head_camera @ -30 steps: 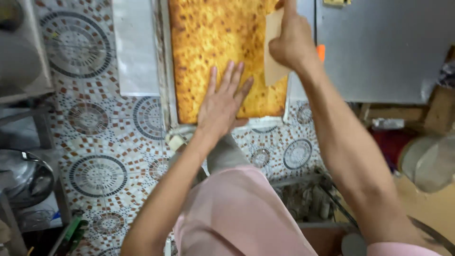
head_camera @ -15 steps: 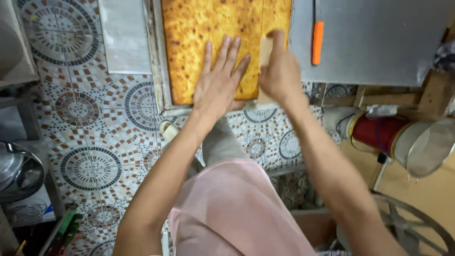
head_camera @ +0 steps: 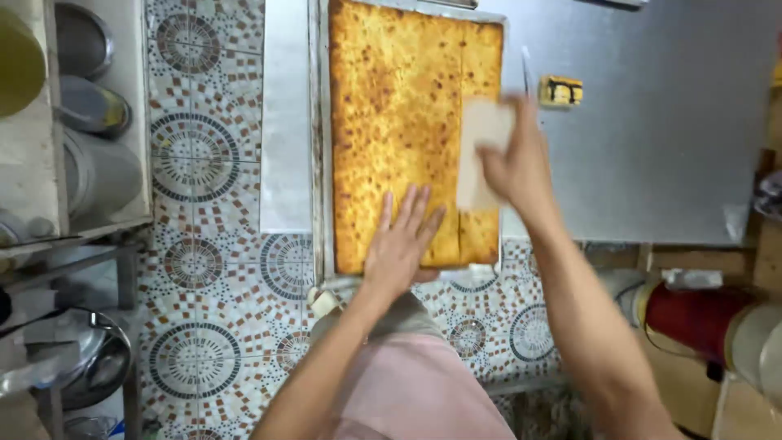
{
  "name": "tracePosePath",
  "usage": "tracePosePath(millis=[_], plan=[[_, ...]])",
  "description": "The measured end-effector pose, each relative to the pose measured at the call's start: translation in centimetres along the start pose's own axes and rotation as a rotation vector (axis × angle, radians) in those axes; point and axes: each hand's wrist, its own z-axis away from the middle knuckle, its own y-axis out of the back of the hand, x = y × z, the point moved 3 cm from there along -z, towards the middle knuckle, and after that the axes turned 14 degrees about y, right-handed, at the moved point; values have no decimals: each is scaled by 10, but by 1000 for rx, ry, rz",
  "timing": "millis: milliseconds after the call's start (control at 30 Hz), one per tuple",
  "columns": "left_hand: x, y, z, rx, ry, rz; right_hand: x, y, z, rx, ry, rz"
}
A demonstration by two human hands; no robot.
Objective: Cutting a large sheet cake into smaller square portions using a knife and a scraper
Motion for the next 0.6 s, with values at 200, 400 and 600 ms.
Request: tracePosePath(millis=[200,400,600], plan=[[-3,-31,-12,142,2,-204,27,-40,-141,-43,52,-22],[-26,-20,7,245,23,330,21,-51,-164,-189,-136,-17],[-45,-29,47,230,185,49,60,-75,-183,-210,83,220]])
